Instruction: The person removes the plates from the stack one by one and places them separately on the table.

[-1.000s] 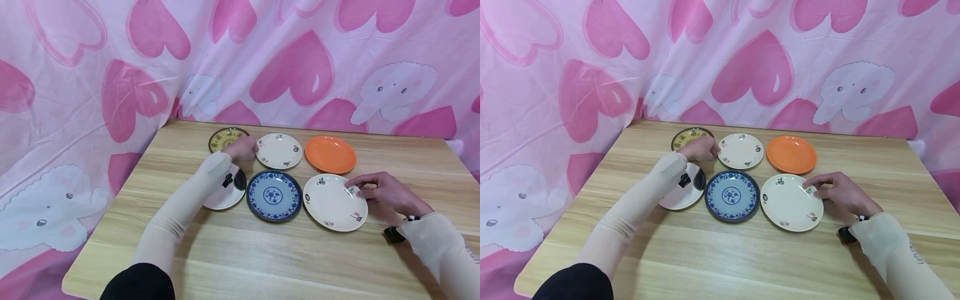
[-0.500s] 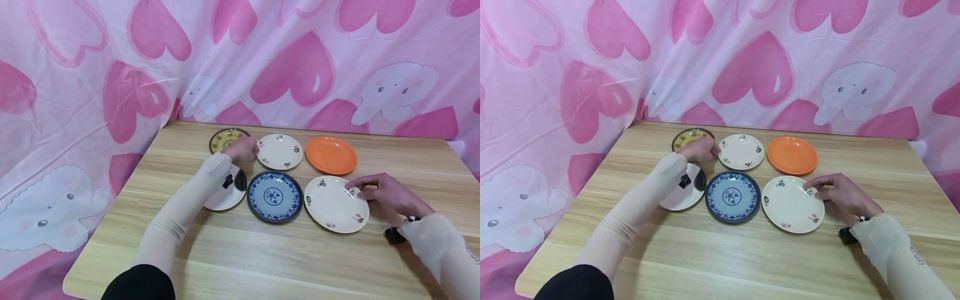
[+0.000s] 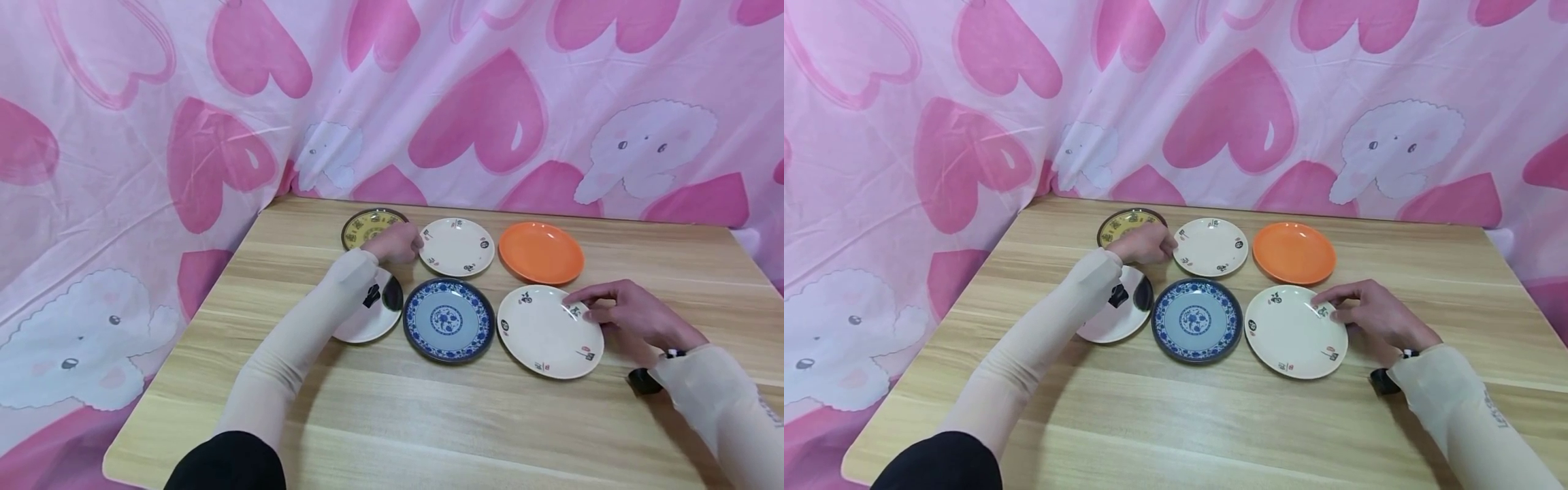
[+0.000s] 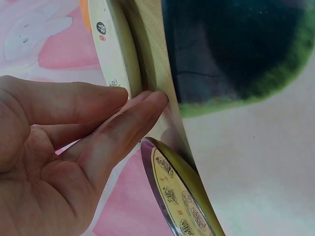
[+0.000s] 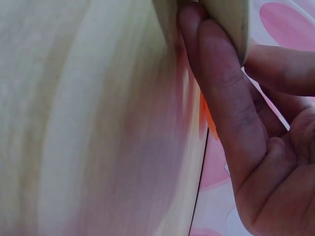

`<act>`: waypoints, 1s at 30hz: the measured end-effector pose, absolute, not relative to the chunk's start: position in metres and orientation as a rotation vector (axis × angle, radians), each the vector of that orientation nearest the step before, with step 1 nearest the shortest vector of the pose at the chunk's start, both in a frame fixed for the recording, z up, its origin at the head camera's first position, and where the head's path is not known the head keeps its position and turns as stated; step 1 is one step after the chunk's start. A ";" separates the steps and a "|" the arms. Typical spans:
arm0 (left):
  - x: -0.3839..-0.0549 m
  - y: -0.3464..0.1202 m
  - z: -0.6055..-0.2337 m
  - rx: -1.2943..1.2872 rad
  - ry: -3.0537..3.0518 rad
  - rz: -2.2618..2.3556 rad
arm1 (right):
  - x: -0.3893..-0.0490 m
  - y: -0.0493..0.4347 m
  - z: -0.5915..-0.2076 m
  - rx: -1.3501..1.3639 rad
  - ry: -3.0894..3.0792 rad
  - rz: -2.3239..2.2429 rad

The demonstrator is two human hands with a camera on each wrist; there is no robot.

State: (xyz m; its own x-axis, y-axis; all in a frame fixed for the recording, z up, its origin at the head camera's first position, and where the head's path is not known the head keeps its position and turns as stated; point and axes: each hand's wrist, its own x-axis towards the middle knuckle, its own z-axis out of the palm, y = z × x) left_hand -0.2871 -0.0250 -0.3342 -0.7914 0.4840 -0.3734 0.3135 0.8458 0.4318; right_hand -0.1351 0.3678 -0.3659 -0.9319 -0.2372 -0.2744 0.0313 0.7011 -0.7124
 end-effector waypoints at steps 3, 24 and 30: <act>-0.287 -0.025 -0.334 0.590 2.544 0.481 | -0.136 0.367 -0.364 -0.145 2.556 -1.088; -0.285 -0.026 -0.335 0.569 2.535 0.543 | -0.146 0.359 -0.359 -0.132 2.622 -0.895; -0.284 -0.025 -0.336 0.563 2.534 0.553 | -0.146 0.357 -0.358 -0.100 2.617 -0.862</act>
State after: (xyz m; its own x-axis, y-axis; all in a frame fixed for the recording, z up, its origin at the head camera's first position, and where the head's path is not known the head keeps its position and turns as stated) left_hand -0.2841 -0.0254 -0.3359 -0.7987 0.4793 -0.3637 0.2842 0.8333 0.4741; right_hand -0.1463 0.3574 -0.3579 -0.9246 -0.1835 -0.3339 0.0507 0.8093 -0.5852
